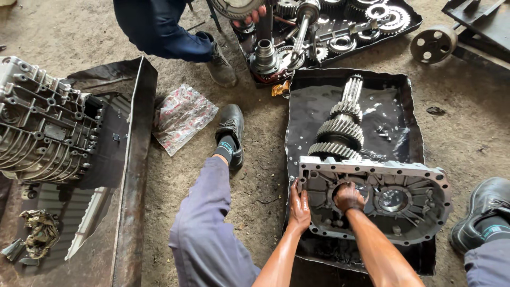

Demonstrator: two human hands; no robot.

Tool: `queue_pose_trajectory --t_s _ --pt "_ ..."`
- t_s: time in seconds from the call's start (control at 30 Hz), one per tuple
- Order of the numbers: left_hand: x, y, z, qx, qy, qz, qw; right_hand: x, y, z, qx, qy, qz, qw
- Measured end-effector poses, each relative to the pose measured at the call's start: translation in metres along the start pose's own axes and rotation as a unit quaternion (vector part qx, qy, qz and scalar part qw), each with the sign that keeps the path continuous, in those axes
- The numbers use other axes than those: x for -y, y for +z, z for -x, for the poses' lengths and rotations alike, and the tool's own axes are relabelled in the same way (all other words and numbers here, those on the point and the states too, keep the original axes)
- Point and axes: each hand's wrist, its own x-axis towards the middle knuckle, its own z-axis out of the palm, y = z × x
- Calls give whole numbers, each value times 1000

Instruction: The person is sitting on the floor and assembling components into a metal gearbox casing. They insert a large gear shaft assembly and several metal parts, then place a metal plate over the gears.

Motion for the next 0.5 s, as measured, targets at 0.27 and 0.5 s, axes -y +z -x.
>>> queue_pose_trajectory --t_s 0.27,0.5 --pt "-3 1 -1 8 14 31 999 -2 2 1 -2 -47 40 998" --pt "1 2 2 5 17 25 1000 -3 18 7 -24 -26 45 998"
